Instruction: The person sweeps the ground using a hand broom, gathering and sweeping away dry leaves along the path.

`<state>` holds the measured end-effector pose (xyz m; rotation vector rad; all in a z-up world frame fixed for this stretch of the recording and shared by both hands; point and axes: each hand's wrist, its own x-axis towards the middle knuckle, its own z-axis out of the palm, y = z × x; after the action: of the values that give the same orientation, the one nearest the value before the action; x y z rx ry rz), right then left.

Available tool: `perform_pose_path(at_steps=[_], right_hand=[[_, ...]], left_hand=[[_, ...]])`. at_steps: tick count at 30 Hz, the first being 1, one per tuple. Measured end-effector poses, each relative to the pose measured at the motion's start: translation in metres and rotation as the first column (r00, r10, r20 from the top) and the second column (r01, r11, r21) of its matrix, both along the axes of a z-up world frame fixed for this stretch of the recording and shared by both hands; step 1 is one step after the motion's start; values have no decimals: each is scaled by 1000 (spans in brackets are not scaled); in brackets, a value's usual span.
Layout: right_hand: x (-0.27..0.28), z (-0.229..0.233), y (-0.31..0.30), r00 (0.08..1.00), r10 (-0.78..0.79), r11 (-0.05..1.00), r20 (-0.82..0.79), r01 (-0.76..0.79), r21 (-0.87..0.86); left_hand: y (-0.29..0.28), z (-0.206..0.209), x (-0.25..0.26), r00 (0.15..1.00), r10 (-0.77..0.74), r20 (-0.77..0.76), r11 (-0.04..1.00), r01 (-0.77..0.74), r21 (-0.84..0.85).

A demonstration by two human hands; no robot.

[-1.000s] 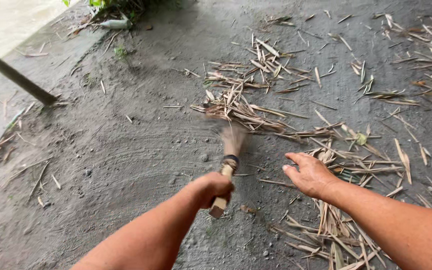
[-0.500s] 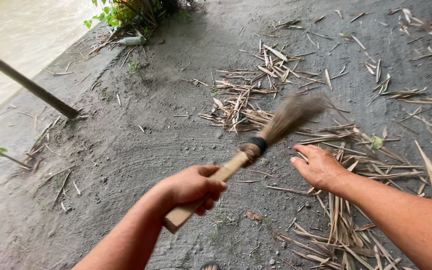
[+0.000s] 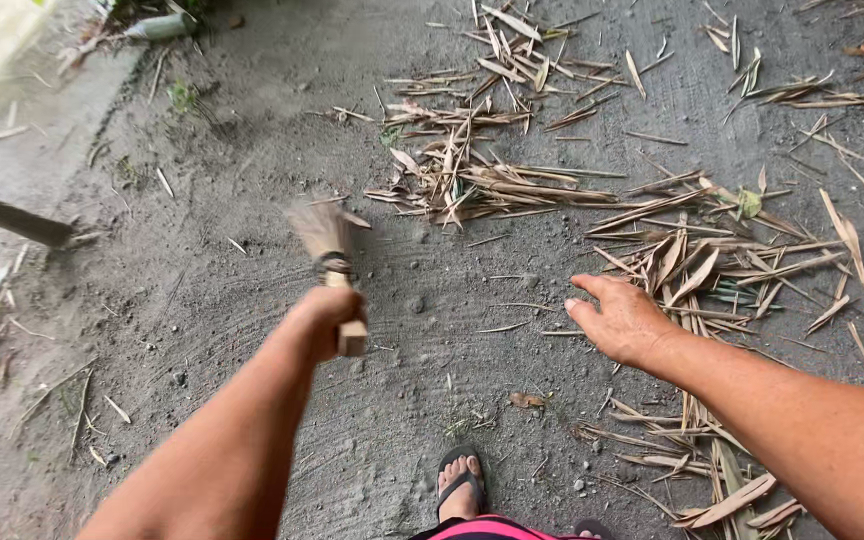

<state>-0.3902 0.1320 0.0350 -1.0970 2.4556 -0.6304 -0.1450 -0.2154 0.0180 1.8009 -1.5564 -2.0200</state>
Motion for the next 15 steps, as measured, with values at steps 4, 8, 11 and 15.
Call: perform_pose_path(at_steps=[4, 8, 11, 15], right_hand=[[1, 1, -13, 999, 30, 999, -15, -29, 33], [-12, 15, -45, 996, 58, 997, -63, -55, 45], [-14, 31, -81, 986, 140, 989, -95, -143, -27], [-10, 55, -116, 967, 226, 973, -115, -230, -28]], left_hand=[[110, -18, -25, 949, -315, 19, 949, 314, 39], [176, 8, -44, 760, -650, 12, 760, 650, -19], [148, 40, -56, 705, -673, -225, 715, 698, 48], [133, 96, -31, 649, -704, -289, 666, 744, 49]])
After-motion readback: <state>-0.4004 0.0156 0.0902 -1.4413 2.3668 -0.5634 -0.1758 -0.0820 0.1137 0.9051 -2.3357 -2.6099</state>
